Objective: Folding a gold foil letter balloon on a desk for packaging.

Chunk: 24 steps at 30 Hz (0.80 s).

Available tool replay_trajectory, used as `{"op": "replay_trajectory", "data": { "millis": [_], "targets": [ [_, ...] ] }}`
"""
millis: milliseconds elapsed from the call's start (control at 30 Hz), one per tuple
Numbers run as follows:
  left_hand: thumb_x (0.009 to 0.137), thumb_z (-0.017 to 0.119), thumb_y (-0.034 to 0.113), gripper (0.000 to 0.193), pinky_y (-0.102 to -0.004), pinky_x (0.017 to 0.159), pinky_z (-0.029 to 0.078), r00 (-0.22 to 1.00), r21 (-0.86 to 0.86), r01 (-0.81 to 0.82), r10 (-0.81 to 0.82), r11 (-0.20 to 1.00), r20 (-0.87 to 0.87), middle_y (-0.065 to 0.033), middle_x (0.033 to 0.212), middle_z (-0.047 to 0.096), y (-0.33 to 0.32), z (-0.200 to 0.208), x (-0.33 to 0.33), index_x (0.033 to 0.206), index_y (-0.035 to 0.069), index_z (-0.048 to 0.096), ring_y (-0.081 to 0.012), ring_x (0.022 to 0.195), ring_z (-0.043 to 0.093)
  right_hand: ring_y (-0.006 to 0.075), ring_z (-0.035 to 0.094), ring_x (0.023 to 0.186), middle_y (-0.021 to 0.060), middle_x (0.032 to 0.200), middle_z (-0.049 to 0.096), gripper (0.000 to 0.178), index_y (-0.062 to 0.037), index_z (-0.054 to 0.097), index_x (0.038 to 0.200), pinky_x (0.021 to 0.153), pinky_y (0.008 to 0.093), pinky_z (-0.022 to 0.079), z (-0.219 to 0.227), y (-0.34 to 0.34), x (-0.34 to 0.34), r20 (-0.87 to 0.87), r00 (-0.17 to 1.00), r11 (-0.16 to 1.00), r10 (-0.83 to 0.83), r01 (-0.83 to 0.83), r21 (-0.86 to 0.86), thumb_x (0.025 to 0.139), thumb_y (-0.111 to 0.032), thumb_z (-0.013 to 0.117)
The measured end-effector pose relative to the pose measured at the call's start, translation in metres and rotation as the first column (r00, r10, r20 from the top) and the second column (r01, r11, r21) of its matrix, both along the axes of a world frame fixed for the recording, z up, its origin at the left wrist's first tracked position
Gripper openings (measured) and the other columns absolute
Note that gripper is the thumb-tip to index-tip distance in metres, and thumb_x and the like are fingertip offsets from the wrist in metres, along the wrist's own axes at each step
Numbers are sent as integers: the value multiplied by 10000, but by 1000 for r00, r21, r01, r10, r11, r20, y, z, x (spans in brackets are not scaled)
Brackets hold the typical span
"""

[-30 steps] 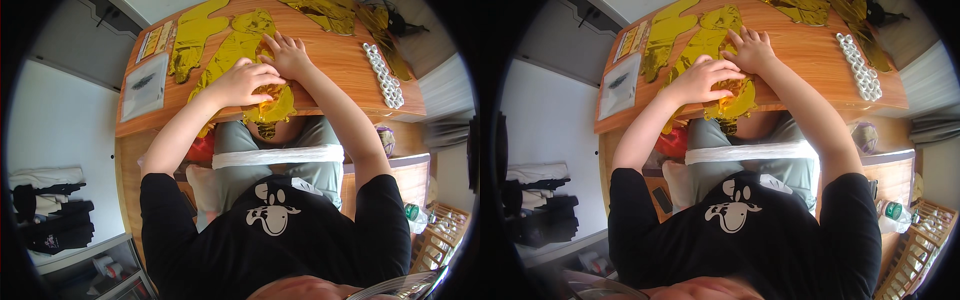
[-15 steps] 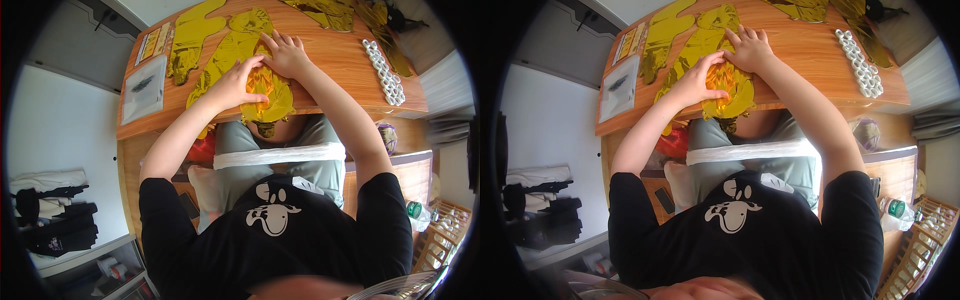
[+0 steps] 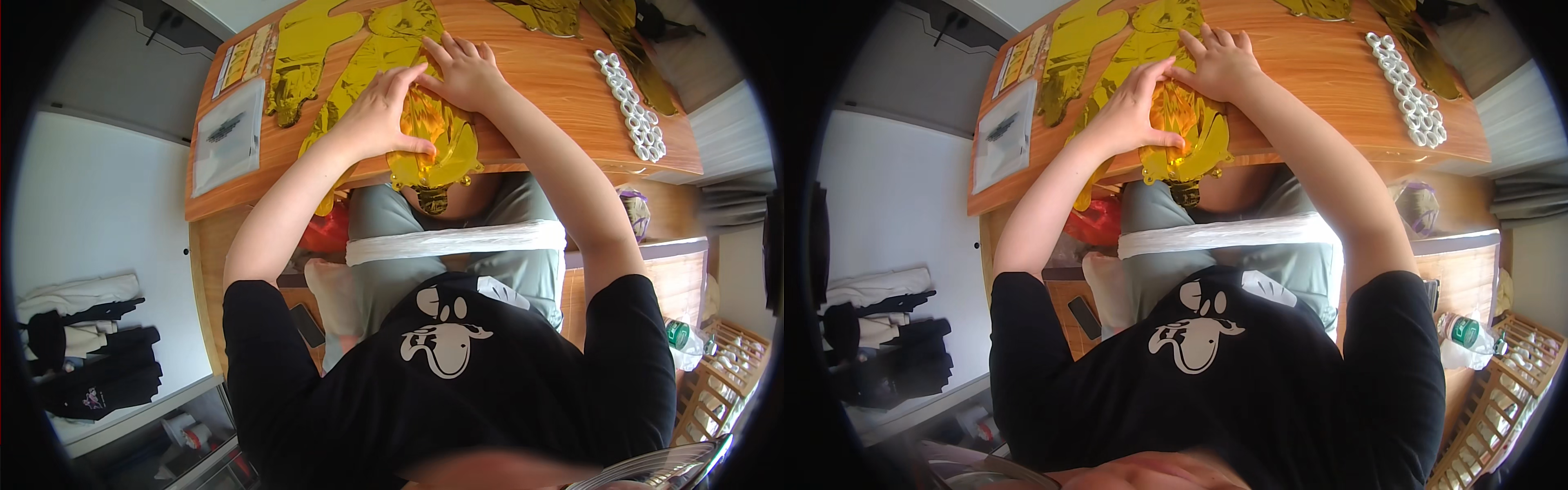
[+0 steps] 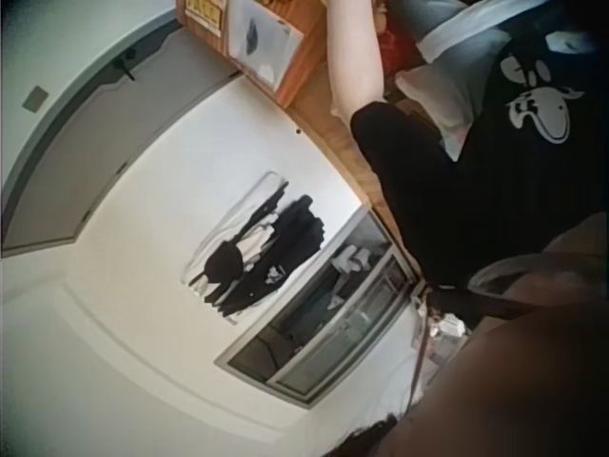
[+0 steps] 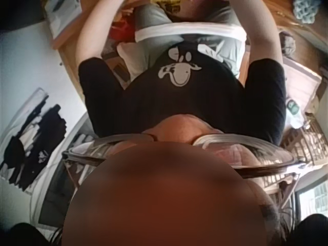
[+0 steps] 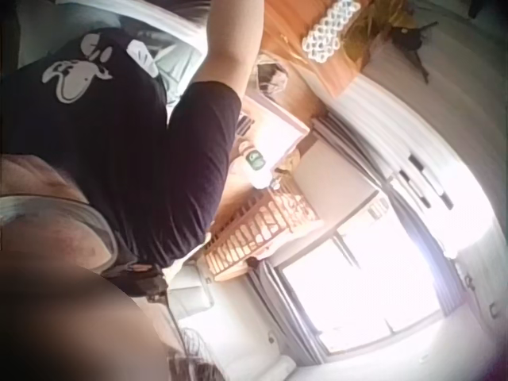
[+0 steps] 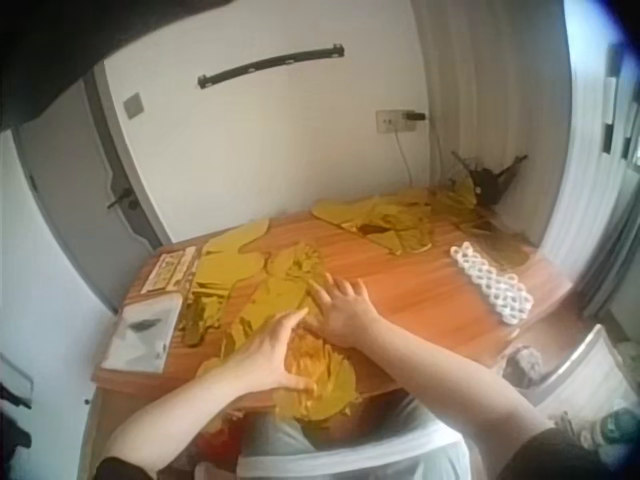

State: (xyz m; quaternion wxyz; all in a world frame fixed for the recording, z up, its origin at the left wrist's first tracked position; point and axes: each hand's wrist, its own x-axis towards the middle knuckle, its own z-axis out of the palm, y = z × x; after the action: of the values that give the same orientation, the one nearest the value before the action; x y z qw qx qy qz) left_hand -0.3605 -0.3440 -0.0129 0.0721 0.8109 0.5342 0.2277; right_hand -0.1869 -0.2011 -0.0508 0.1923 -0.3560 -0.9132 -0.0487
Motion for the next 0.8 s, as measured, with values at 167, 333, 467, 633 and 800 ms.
{"op": "replay_trajectory", "data": {
  "millis": [167,333,467,633,800],
  "targets": [
    [663,879,635,1261,-583,1238,261,998,36,-19,21,999,-57,-197,1521,431,-1,-2,0,1599,133,199,-391,1391,476,353,394,1474,185,1599,420,856,-208,366,1596,1193,596,261,5,-3,0,38,999,1000,-12,13,-10,942,-751,473],
    [666,852,674,1296,-625,1258,153,992,41,-50,55,998,-113,-180,1556,407,-2,-5,-1,1625,150,156,-362,1442,443,356,384,1483,175,1603,413,928,-209,362,1599,1203,608,255,12,-9,-1,61,998,999,-30,31,-25,898,-803,495],
    [683,819,707,1277,-627,1263,111,992,-39,-39,34,998,-121,-177,1601,364,0,0,0,1636,177,156,-351,1476,404,322,343,1518,193,1635,369,1026,-203,324,1628,1212,557,220,13,-6,1,114,993,997,-29,37,-70,862,-876,435],
    [687,720,816,1290,-630,1266,44,974,-160,9,-45,987,-222,-157,1679,264,1,1,-1,1664,230,116,-337,1540,300,356,361,1500,171,1634,372,899,-213,317,1619,1215,605,242,6,-3,1,73,997,998,-30,34,-51,903,-682,591],
    [670,715,834,1314,-629,1265,39,964,-124,-1,-32,992,-265,-154,1686,251,2,-1,-6,1667,229,108,-349,1557,252,331,342,1517,191,1643,355,949,-227,306,1633,1219,564,211,7,-4,-1,102,994,998,-32,38,-55,889,-775,521]
  ]
}}
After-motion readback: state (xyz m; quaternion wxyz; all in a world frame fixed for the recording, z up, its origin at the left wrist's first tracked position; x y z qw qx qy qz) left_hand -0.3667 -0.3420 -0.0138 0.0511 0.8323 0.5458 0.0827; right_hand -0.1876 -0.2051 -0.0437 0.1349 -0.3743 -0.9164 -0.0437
